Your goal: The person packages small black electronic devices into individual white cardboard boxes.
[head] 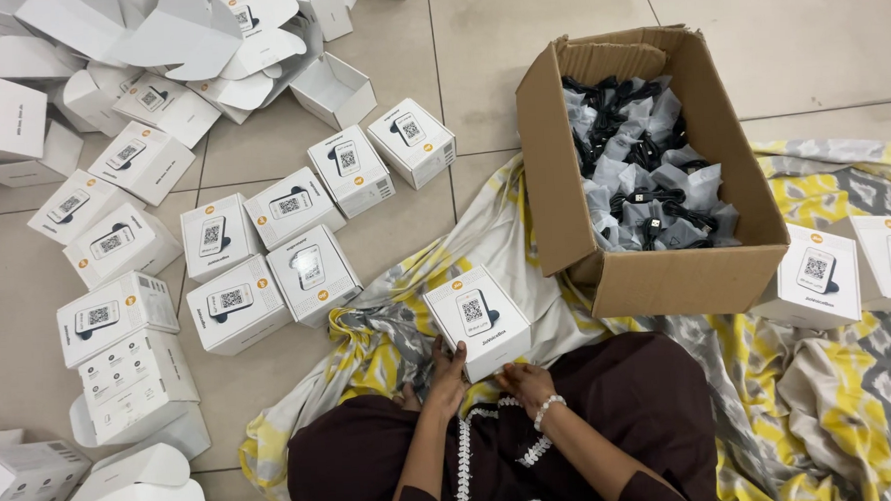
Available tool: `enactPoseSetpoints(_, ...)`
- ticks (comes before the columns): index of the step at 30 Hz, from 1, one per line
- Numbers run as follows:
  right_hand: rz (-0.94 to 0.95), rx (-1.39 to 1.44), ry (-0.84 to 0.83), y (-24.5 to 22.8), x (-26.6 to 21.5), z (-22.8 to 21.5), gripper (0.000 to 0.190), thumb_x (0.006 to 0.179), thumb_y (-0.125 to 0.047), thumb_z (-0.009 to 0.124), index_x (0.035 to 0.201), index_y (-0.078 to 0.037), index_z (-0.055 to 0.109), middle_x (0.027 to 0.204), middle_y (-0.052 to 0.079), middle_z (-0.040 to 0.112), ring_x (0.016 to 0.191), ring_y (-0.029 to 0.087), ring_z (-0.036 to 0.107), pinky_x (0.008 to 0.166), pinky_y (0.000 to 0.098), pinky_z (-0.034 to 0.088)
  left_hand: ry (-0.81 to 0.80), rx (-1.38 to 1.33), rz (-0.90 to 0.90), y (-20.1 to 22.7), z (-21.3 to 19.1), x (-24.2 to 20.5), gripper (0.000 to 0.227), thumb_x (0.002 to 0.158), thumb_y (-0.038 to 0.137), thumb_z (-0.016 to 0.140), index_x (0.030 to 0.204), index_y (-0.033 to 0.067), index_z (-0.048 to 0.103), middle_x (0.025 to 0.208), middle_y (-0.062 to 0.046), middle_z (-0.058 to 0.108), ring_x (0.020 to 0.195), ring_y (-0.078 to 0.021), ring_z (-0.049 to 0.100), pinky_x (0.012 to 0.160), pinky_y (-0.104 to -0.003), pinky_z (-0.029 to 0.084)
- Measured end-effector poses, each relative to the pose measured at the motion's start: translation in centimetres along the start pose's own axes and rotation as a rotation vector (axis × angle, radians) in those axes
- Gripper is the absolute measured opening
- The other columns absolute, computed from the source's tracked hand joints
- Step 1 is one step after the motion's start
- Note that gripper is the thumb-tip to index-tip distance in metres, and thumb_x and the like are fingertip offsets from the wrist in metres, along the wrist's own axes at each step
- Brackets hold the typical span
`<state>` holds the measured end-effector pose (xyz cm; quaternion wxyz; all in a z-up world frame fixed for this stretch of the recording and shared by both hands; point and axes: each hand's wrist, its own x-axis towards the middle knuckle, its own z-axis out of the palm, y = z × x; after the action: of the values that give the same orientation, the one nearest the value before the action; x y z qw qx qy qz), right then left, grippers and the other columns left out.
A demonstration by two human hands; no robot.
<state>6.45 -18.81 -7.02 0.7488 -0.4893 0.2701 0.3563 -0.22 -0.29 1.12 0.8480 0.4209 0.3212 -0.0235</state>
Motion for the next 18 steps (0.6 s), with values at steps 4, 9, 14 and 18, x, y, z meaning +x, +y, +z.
enactPoseSetpoints(4,0.079,-0.238,0.009,-1.8,-2.2,0.8,0.019,0.095,-0.008,0.066,0.106,0.006,0.070,0.084,0.011,0.076,0.067,0.018,0.069,0.061,0.0302,0.059,0.027,-0.017,0.004,-0.6,-0.7,1.0,0.116,0.077,0.052,0.076,0.160,0.0321,-0.002,0.166,-0.011,0.021,0.149,-0.0336,0.029,0.112,-0.063,0.041)
enactPoseSetpoints(9,-0.009,-0.486,-0.108,-4.2,-6.8,0.2,0.017,0.093,-0.016,0.067,0.094,0.001,0.068,0.073,0.008,0.070,0.058,0.018,0.062,0.054,0.0300,0.052,0.094,-0.060,0.059,0.1,-1.4,1.2,0.103,0.084,0.063,0.064,0.162,0.0339,0.003,0.162,-0.009,0.032,0.143,-0.0310,0.041,0.106,-0.053,0.047)
enactPoseSetpoints(14,-0.107,-0.385,-0.212,-11.4,-14.5,2.5,0.014,0.095,-0.015,0.066,0.097,-0.001,0.068,0.084,0.005,0.070,0.074,0.015,0.066,0.068,0.0295,0.054,0.111,-0.083,0.063,-2.5,-2.4,2.9,0.085,0.096,0.065,0.053,0.166,0.0231,0.030,0.144,-0.037,0.030,0.128,-0.0565,0.029,0.085,-0.050,0.042)
enactPoseSetpoints(18,-0.167,-0.095,-0.427,-16.0,-17.5,6.1,0.014,0.096,-0.011,0.058,0.101,-0.001,0.066,0.099,0.010,0.072,0.094,0.021,0.071,0.085,0.0378,0.060,0.293,0.744,0.733,-2.7,-2.7,0.8,0.105,0.070,0.007,0.080,0.161,0.0164,0.029,0.164,-0.021,0.023,0.150,-0.0387,0.026,0.116,-0.049,0.034)
